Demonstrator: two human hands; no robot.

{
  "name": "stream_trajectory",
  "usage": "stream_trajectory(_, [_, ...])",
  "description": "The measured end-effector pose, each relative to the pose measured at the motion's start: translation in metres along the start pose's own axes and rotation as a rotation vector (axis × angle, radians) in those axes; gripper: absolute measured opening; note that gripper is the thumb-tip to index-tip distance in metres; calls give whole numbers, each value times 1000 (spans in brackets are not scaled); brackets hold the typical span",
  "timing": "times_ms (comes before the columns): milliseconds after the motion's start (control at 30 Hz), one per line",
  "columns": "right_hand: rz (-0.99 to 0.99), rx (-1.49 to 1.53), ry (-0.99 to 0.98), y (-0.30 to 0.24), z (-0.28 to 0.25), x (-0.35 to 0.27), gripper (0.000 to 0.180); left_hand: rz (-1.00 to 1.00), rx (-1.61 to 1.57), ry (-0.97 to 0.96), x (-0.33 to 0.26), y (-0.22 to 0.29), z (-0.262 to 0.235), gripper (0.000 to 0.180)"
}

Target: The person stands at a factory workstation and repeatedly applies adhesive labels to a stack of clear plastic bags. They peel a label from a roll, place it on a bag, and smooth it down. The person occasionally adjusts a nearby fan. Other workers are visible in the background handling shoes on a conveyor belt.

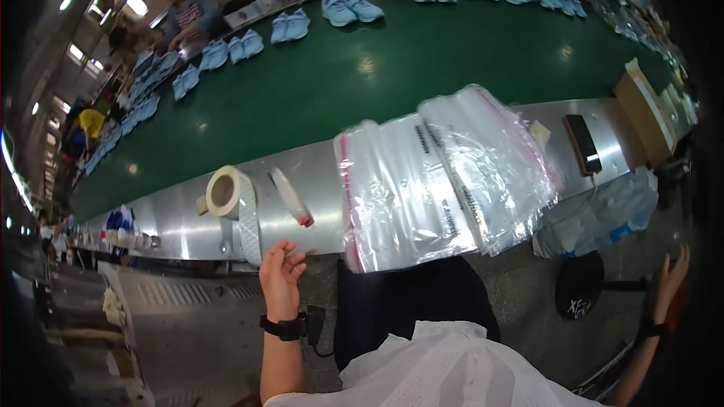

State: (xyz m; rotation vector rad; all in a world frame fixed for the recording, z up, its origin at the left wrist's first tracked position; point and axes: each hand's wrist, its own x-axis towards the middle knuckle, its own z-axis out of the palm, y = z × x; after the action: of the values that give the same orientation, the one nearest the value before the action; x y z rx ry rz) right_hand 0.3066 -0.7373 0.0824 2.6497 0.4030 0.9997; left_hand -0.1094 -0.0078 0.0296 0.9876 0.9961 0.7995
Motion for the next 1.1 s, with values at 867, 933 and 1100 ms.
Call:
stream_trajectory(867, [-903,1876,-1095,-608,-235,-13,17,-315,-127,-354,-22,-31,-46,24])
stream_trajectory(933, [-789,1905,-1285,-622,-236,-17,16,-248,-238,-359,-27,-22,-30,24])
stream_trajectory(1100, [-713,1902,-1476,-636,-238,-11,12,-37,64,-117,-33,-8,-11,32])
